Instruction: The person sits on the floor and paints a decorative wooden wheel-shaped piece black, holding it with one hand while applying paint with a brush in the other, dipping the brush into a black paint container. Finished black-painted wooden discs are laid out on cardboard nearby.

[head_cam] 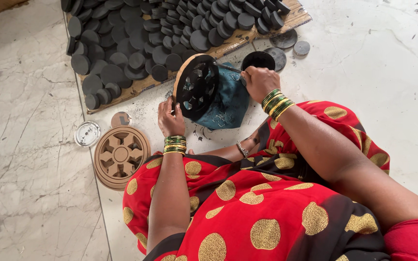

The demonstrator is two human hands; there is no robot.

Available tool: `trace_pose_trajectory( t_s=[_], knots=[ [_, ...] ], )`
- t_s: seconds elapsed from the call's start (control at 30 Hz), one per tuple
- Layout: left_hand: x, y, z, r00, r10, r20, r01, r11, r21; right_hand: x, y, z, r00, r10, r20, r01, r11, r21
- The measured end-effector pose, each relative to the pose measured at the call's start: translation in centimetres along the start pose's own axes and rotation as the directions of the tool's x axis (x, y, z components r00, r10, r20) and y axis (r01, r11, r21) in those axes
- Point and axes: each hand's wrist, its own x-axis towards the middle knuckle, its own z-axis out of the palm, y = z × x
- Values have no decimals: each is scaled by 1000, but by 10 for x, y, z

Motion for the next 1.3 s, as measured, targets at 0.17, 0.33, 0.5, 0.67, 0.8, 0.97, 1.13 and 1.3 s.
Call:
trace_pose_trajectory(
  t_s=[0.17,0.33,0.5,0.67,0.8,0.97,1.13,1.3],
  knots=[
    [0,0,0,1000,13,-22,-12,999,33,-15,-14,20,980,-26,199,36,998,-45],
    [0,2,-1,1000,-3,-30,4,1000,16,-33,-20,32,924,-368,-105,357,927,-113],
    [-2,6,-1,1000,-14,1,14,1000,24,-30,-24,34,861,-492,-128,437,845,-309],
    [-3,7,2,999,42,-6,-42,998,45,-39,-37,33,802,-591,81,575,730,-371],
    [-4,6,3,999,45,18,-46,999,27,-43,-42,27,796,-605,15,578,751,-320],
    [-6,7,5,996,75,44,-77,996,49,-37,-47,17,851,-525,-19,512,837,-193],
    [-6,6,6,987,159,21,-160,986,57,-29,-43,4,934,-319,162,323,947,7],
    [-6,5,7,995,91,48,-94,994,59,-26,-37,-2,912,-407,-53,405,914,-33]
  ],
)
